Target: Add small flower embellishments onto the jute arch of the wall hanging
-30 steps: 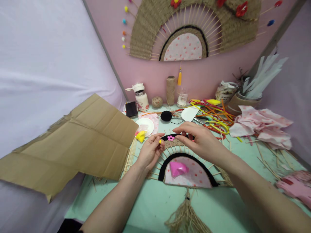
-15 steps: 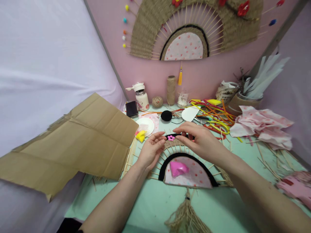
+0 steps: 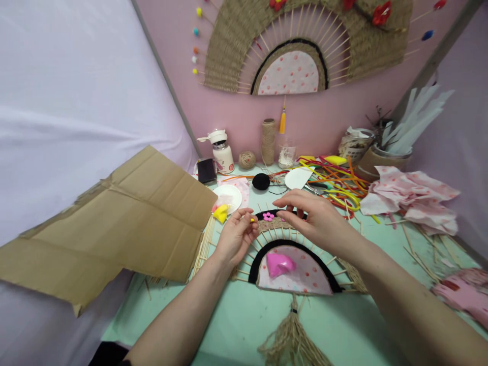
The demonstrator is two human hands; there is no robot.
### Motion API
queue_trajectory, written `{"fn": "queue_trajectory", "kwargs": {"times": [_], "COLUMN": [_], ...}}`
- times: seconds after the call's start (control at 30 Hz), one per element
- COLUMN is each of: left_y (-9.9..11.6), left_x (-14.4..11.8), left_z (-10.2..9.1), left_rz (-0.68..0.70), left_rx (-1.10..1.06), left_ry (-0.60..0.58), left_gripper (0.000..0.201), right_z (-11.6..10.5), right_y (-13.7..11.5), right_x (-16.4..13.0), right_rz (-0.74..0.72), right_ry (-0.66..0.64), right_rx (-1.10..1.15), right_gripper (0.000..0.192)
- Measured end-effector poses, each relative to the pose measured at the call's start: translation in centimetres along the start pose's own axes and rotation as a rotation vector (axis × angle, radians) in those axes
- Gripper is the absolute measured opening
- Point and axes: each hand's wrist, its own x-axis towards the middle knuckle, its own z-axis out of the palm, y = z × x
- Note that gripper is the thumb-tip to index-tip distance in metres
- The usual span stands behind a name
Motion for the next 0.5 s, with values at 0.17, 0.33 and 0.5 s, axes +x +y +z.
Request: {"fn": "queue_trajectory", "kwargs": {"times": [0.17, 0.33, 0.5], "left_y": [-0.04, -0.01, 0.0], "left_x": [-0.03, -0.03, 0.12], "left_z": [-0.02, 0.04, -0.03], "left_rz": [0.014, 0.016, 0.002], "left_rx": [0.012, -0.057, -0.058], "left_ry": [0.016, -0.039, -0.009], "left_gripper": [0.05, 0.047, 0.044], "right_z": [-0.05, 0.08, 0.11], "right_y": [-0.02, 0.02, 0.06], "right_x": [-0.01, 0.03, 0.03], "right_rz": [0.005, 0.0, 0.004], "right_ry": [-0.005, -0.016, -0.021], "right_rx": [-0.004, -0.002, -0.005], "right_gripper": [0.016, 0.015, 0.015]}}
